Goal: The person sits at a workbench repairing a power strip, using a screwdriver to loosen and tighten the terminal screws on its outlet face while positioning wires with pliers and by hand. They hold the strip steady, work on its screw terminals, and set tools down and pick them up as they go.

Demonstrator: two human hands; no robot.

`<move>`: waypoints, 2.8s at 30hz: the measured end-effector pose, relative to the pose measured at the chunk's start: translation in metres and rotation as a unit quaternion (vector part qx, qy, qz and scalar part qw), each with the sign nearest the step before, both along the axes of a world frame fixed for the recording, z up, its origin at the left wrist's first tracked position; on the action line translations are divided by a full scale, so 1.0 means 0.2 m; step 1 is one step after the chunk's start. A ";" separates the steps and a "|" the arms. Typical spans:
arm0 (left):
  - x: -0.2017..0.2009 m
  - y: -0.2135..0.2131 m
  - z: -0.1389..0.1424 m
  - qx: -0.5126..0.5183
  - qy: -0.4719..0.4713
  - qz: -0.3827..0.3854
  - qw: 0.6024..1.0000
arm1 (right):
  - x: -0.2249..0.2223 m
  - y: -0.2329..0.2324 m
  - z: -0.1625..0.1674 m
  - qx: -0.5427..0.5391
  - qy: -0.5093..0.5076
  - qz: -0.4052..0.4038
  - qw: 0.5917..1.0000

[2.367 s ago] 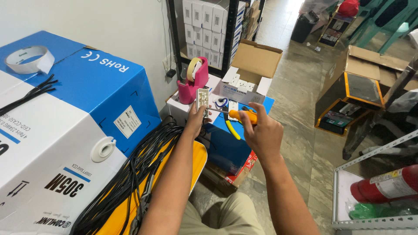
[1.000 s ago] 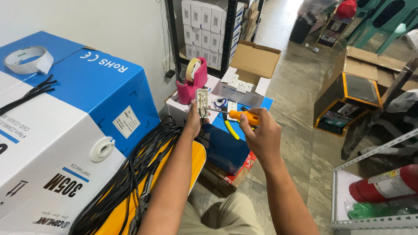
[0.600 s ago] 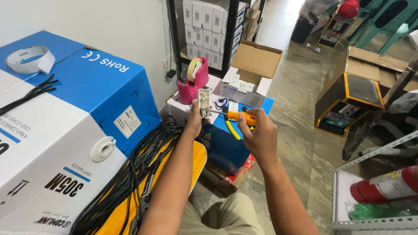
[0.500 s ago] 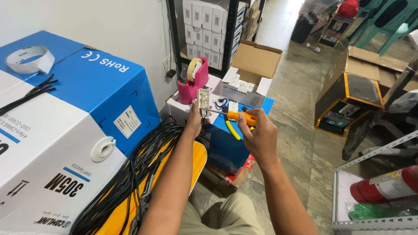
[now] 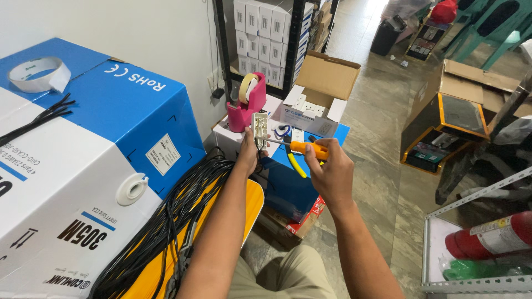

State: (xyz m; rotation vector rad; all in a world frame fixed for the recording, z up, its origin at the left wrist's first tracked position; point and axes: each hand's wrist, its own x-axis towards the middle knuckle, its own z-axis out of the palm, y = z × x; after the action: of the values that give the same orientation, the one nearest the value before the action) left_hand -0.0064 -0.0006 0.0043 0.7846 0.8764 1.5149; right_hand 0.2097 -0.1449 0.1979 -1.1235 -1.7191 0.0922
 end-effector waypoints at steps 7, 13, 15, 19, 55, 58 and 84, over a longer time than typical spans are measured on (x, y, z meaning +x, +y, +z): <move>0.00 -0.01 0.01 -0.016 0.001 0.004 1.000 | 0.00 0.00 0.00 0.008 0.000 -0.003 1.000; 0.02 -0.02 0.03 -0.001 0.056 0.026 0.998 | -0.01 0.00 0.04 -0.063 -0.023 -0.041 0.997; 0.02 -0.02 0.04 -0.006 0.062 0.031 0.998 | -0.01 -0.02 0.07 -0.087 -0.073 -0.048 0.992; 0.02 -0.03 0.04 -0.029 0.064 0.034 0.997 | 0.00 -0.07 0.15 0.056 -0.110 0.120 0.985; 0.00 0.03 -0.03 -0.018 0.078 0.030 0.996 | -0.05 -0.04 0.24 -0.010 -0.189 0.043 0.981; 0.00 0.02 -0.03 -0.007 0.080 0.028 0.996 | -0.07 -0.02 0.25 -0.132 -0.231 -0.066 0.962; 0.01 0.01 0.00 -0.015 0.082 0.041 0.996 | -0.04 -0.06 0.28 0.010 -0.157 0.071 0.985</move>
State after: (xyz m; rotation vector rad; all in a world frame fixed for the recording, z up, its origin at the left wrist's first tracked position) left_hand -0.0042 0.0007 0.0038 0.8697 1.0612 1.5209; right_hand 0.2014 -0.1575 0.2541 -1.0396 -2.0753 -0.0150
